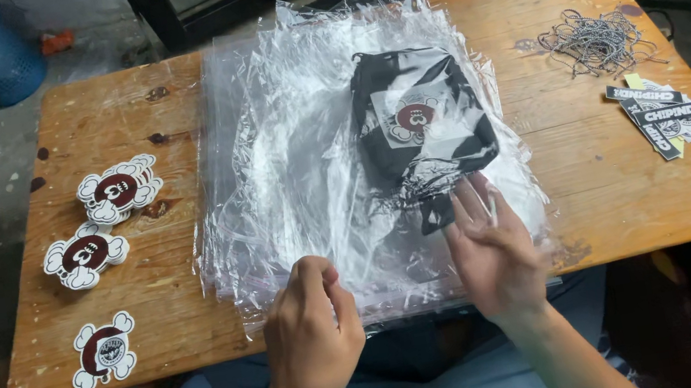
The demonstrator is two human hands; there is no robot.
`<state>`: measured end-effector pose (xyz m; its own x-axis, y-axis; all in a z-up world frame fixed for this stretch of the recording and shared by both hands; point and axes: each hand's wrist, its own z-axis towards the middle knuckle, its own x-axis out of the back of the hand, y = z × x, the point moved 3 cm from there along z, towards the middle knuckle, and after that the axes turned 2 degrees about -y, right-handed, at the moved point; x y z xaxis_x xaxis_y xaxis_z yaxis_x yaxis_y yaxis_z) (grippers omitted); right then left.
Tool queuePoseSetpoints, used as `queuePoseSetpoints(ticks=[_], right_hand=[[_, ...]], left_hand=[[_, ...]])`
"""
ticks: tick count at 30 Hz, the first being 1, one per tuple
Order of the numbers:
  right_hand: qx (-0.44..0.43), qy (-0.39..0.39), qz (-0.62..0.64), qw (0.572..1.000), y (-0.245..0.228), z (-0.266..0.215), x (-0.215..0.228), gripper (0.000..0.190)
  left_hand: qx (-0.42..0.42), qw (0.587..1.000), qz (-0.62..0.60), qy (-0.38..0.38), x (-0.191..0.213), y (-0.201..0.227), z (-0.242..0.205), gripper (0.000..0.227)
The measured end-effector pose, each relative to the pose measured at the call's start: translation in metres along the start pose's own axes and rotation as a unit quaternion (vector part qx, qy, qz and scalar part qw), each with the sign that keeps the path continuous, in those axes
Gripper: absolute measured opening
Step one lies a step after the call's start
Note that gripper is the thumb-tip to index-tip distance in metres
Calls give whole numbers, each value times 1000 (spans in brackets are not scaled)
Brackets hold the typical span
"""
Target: The person places a small black bag into a clear plastic bag, then attaches a metal chain and a sticker to the bag. They repeat this process with another bag, placing each completed item into a larger bag.
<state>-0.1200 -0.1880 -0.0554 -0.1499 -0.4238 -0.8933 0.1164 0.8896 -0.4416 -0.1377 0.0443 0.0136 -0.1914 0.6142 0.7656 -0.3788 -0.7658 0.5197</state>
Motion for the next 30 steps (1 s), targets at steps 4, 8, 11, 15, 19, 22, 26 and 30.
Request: queuePoseSetpoints(ticks=[4, 8, 11, 15, 19, 22, 26, 30], right_hand=[[-56, 6, 69, 996, -12, 8, -39, 49], [-69, 193, -38, 978, -11, 7, -49, 79], [-85, 167, -66, 980, -8, 1, -33, 57], [-63, -234, 145, 959, -7, -34, -29, 46], [-57, 295, -176, 937, -16, -77, -29, 45], [95, 61, -249, 962, -39, -79, 10, 13], [218, -92, -580, 779, -75, -11, -46, 19], [129, -202, -806, 541, -51, 70, -65, 52]], left_hand=[[-16, 1000, -7, 2, 1, 2, 1, 14], [6, 1000, 6, -11, 1, -5, 1, 11], [20, 999, 18, -38, -5, -14, -3, 10], [20, 984, 82, -156, -14, -24, -11, 17], [2, 966, 80, -247, 4, -28, -6, 46], [11, 964, 82, -253, 16, -22, 14, 68], [-130, 981, 28, -144, -1, -3, 61, 47], [-154, 964, 13, -214, -38, 3, 113, 64]])
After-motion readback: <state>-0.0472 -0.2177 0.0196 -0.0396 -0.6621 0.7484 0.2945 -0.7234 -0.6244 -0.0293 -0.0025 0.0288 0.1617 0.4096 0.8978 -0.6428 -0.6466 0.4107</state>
